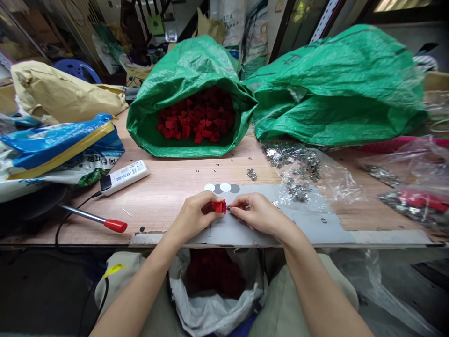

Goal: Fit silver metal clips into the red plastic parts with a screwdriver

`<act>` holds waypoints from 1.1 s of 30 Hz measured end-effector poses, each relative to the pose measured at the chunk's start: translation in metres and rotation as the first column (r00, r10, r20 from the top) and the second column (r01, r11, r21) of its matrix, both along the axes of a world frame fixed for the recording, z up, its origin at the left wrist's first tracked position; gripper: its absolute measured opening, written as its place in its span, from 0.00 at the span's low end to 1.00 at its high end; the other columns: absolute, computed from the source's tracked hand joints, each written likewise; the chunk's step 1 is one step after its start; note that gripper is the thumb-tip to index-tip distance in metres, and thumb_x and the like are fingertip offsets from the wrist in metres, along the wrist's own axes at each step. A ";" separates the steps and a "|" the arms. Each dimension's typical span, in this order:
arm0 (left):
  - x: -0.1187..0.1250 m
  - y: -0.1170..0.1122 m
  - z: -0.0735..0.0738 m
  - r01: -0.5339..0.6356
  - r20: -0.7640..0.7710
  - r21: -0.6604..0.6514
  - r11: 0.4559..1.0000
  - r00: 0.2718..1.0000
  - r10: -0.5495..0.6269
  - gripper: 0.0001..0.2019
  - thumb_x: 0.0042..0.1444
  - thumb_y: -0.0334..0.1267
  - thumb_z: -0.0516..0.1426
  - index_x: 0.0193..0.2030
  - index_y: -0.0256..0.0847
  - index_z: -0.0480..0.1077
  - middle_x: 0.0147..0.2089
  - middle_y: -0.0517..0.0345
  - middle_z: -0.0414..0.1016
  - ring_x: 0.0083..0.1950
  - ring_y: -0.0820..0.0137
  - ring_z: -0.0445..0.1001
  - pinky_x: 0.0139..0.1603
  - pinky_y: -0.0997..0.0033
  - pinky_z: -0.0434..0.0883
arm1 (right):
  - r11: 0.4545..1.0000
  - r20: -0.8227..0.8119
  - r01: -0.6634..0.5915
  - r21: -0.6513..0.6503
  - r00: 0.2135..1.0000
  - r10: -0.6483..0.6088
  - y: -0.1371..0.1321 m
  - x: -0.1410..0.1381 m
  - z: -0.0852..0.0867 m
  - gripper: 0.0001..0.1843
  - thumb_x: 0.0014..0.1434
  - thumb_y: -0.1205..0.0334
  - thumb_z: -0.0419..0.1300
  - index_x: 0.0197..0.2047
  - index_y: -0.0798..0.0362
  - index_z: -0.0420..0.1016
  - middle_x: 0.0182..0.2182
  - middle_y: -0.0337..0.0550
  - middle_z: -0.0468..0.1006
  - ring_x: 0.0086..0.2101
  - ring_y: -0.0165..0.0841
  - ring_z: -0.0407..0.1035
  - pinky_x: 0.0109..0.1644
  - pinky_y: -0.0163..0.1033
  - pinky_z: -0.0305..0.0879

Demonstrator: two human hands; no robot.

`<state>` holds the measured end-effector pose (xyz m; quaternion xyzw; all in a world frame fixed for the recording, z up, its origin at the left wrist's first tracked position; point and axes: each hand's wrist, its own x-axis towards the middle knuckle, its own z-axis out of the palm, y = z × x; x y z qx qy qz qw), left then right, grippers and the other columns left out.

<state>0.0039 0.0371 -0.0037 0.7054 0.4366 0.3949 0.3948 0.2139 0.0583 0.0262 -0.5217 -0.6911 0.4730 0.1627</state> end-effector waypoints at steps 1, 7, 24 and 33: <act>0.000 0.000 -0.002 0.000 0.018 -0.006 1.000 1.000 0.000 0.07 0.55 0.32 0.63 0.41 0.40 0.73 0.42 0.54 0.80 0.43 0.66 0.78 0.43 0.69 0.73 | 1.000 -0.020 -0.005 -0.019 1.000 0.004 0.000 0.001 -0.001 0.10 0.59 0.58 0.59 0.34 0.56 0.78 0.21 0.37 0.73 0.15 0.24 0.59 0.19 0.31 0.54; -0.002 0.002 -0.010 -0.009 0.071 -0.016 1.000 0.997 0.011 0.09 0.54 0.35 0.65 0.43 0.40 0.74 0.44 0.52 0.80 0.45 0.64 0.79 0.46 0.66 0.75 | 0.991 -0.130 -0.035 -0.129 0.991 0.018 0.002 0.006 -0.004 0.13 0.59 0.54 0.60 0.34 0.56 0.76 0.22 0.37 0.72 0.16 0.23 0.61 0.17 0.29 0.54; 0.000 0.001 -0.001 0.005 0.016 -0.016 1.000 1.000 -0.005 0.06 0.56 0.34 0.63 0.40 0.40 0.74 0.41 0.54 0.80 0.41 0.66 0.77 0.42 0.70 0.73 | 0.996 0.160 0.064 0.068 0.984 -0.074 -0.008 -0.019 0.011 0.07 0.57 0.64 0.58 0.28 0.51 0.74 0.19 0.39 0.76 0.15 0.29 0.66 0.23 0.35 0.60; 0.005 -0.003 -0.004 -0.034 0.105 -0.087 0.996 0.994 0.043 0.12 0.55 0.36 0.64 0.45 0.41 0.70 0.45 0.52 0.78 0.45 0.65 0.79 0.46 0.66 0.75 | 0.973 -0.231 -0.002 -0.229 0.971 -0.053 0.001 0.003 -0.003 0.12 0.59 0.54 0.61 0.36 0.56 0.75 0.22 0.37 0.74 0.15 0.24 0.61 0.19 0.31 0.56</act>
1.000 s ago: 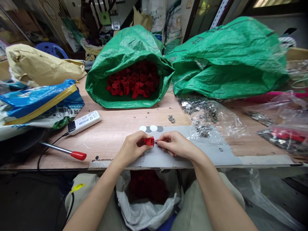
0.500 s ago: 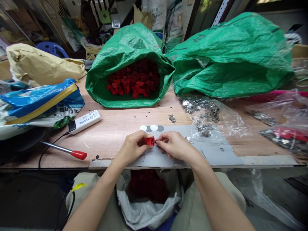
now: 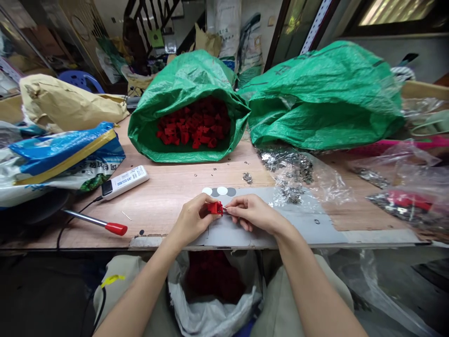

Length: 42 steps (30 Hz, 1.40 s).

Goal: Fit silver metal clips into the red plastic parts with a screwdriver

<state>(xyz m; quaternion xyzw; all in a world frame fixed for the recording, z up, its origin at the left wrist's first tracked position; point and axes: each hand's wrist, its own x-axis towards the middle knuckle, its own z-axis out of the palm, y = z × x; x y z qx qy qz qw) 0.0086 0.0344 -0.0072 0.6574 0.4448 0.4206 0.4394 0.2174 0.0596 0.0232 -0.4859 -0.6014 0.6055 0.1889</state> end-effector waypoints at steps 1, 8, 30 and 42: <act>0.001 0.000 0.001 -0.025 0.071 -0.023 0.999 0.997 0.026 0.14 0.55 0.37 0.64 0.47 0.42 0.70 0.46 0.52 0.77 0.45 0.65 0.79 0.47 0.66 0.75 | 1.000 -0.066 0.008 0.000 0.998 -0.008 0.001 0.004 -0.002 0.16 0.59 0.51 0.61 0.40 0.56 0.75 0.22 0.37 0.73 0.15 0.24 0.61 0.19 0.31 0.56; 0.002 -0.002 0.019 0.071 0.657 -0.493 0.867 0.684 0.318 0.16 0.57 0.50 0.62 0.41 0.38 0.69 0.38 0.57 0.75 0.30 0.74 0.76 0.33 0.73 0.76 | 0.938 -0.173 0.076 0.337 0.985 -0.018 -0.008 -0.007 0.002 0.30 0.62 0.50 0.61 0.63 0.54 0.69 0.25 0.35 0.70 0.20 0.25 0.58 0.22 0.32 0.55; 0.004 -0.007 0.009 -0.100 0.486 -0.008 0.995 0.869 0.091 0.14 0.67 0.49 0.53 0.39 0.39 0.64 0.35 0.59 0.69 0.29 0.76 0.68 0.34 0.72 0.65 | 0.974 -0.437 0.224 0.022 0.878 -0.192 -0.026 -0.041 0.005 0.37 0.60 0.47 0.64 0.68 0.55 0.64 0.23 0.31 0.61 0.17 0.19 0.44 0.17 0.29 0.41; 0.002 -0.005 0.004 -0.072 0.429 0.023 0.997 0.902 0.055 0.13 0.68 0.48 0.51 0.41 0.40 0.63 0.37 0.60 0.67 0.29 0.76 0.68 0.33 0.72 0.65 | 0.990 -0.363 0.111 0.088 0.929 -0.072 -0.028 -0.028 0.013 0.35 0.63 0.47 0.60 0.68 0.56 0.65 0.23 0.31 0.53 0.20 0.21 0.44 0.19 0.30 0.39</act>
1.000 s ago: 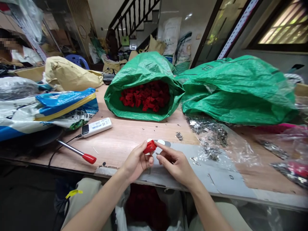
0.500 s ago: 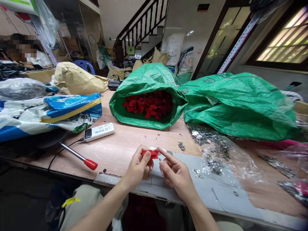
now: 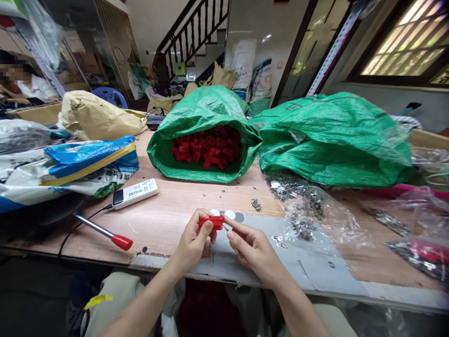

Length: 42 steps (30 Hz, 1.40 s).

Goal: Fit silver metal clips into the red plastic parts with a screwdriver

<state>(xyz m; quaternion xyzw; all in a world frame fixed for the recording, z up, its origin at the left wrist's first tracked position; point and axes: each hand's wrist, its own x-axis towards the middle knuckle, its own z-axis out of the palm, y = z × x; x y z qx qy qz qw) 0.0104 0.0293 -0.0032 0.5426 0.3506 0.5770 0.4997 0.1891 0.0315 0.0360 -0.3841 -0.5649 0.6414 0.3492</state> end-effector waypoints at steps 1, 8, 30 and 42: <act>0.000 0.000 0.000 -0.005 -0.009 0.002 1.000 1.000 0.005 0.13 0.68 0.48 0.51 0.41 0.40 0.63 0.37 0.60 0.66 0.29 0.76 0.68 0.33 0.72 0.65 | 1.000 0.010 0.000 0.012 1.000 -0.001 0.000 0.000 0.000 0.35 0.64 0.46 0.60 0.68 0.56 0.65 0.23 0.31 0.52 0.20 0.21 0.44 0.19 0.30 0.40; 0.002 0.000 0.001 0.007 -0.004 -0.027 1.000 1.000 -0.008 0.13 0.68 0.49 0.51 0.40 0.40 0.63 0.37 0.61 0.65 0.29 0.77 0.67 0.31 0.73 0.65 | 0.997 0.080 0.018 0.081 0.997 -0.024 -0.001 -0.001 0.001 0.33 0.64 0.47 0.59 0.67 0.58 0.67 0.22 0.31 0.52 0.20 0.22 0.45 0.20 0.31 0.41; 0.002 0.003 0.001 0.136 0.335 -0.256 0.957 0.941 -0.044 0.17 0.64 0.52 0.55 0.34 0.40 0.60 0.28 0.63 0.68 0.24 0.78 0.67 0.27 0.77 0.64 | 0.957 0.162 0.011 0.291 0.985 -0.060 -0.004 -0.007 -0.007 0.32 0.67 0.53 0.55 0.71 0.53 0.58 0.26 0.36 0.63 0.26 0.28 0.56 0.28 0.33 0.55; 0.004 0.002 0.010 0.289 0.405 -0.392 0.874 0.907 -0.118 0.20 0.61 0.55 0.56 0.33 0.40 0.59 0.24 0.67 0.61 0.18 0.81 0.59 0.21 0.79 0.57 | 0.725 0.157 0.091 0.682 0.951 -0.267 -0.006 -0.014 -0.018 0.21 0.68 0.61 0.54 0.61 0.49 0.75 0.34 0.48 0.79 0.33 0.37 0.72 0.40 0.41 0.70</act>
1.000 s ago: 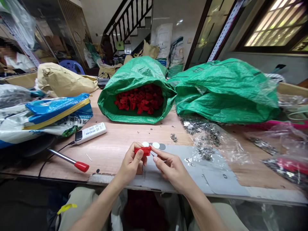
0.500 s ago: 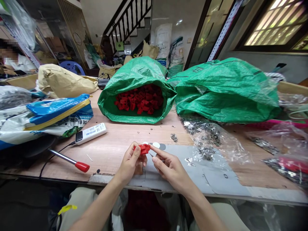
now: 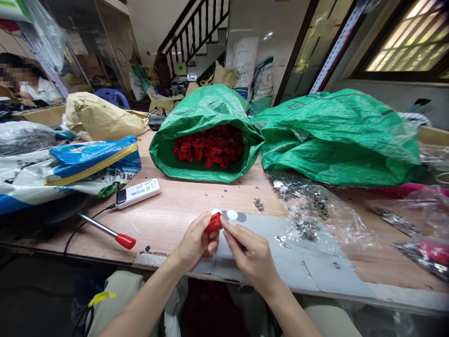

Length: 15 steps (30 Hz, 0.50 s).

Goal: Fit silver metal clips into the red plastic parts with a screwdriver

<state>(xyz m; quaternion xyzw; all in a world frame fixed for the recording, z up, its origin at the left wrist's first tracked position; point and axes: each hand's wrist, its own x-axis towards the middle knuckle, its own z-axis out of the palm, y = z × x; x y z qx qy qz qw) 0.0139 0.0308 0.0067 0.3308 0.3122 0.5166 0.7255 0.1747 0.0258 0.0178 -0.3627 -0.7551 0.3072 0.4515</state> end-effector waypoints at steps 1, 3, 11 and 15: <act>0.000 0.000 0.000 0.014 0.015 -0.003 1.000 1.000 -0.014 0.20 0.62 0.55 0.56 0.32 0.40 0.58 0.23 0.68 0.59 0.18 0.82 0.57 0.21 0.80 0.55 | 1.000 -0.016 0.020 -0.002 1.000 -0.020 0.000 -0.001 0.000 0.20 0.67 0.61 0.54 0.60 0.49 0.77 0.33 0.48 0.79 0.32 0.37 0.71 0.39 0.41 0.70; -0.001 -0.002 0.004 0.050 0.055 0.002 0.999 0.997 -0.050 0.20 0.62 0.54 0.56 0.31 0.41 0.55 0.22 0.70 0.56 0.17 0.83 0.52 0.21 0.80 0.52 | 0.994 -0.072 0.095 -0.052 0.993 -0.099 0.002 -0.001 -0.001 0.18 0.66 0.59 0.56 0.56 0.50 0.80 0.30 0.46 0.77 0.29 0.35 0.69 0.35 0.40 0.69; -0.012 -0.026 0.029 0.517 -0.448 0.131 0.846 0.792 -0.415 0.17 0.57 0.53 0.58 0.32 0.42 0.62 0.23 0.64 0.64 0.21 0.76 0.60 0.23 0.76 0.56 | 0.825 -0.295 0.170 -0.538 0.879 -0.374 0.031 0.016 0.001 0.32 0.56 0.46 0.65 0.59 0.55 0.75 0.23 0.34 0.63 0.17 0.21 0.46 0.18 0.32 0.42; -0.007 -0.045 0.013 0.628 -0.931 0.214 0.748 0.363 -0.039 0.13 0.48 0.47 0.65 0.31 0.44 0.69 0.22 0.63 0.66 0.23 0.71 0.61 0.23 0.73 0.51 | 0.797 -0.257 0.139 -0.587 0.902 -0.347 0.046 0.011 0.009 0.38 0.53 0.46 0.66 0.62 0.58 0.71 0.22 0.31 0.62 0.16 0.20 0.45 0.18 0.31 0.40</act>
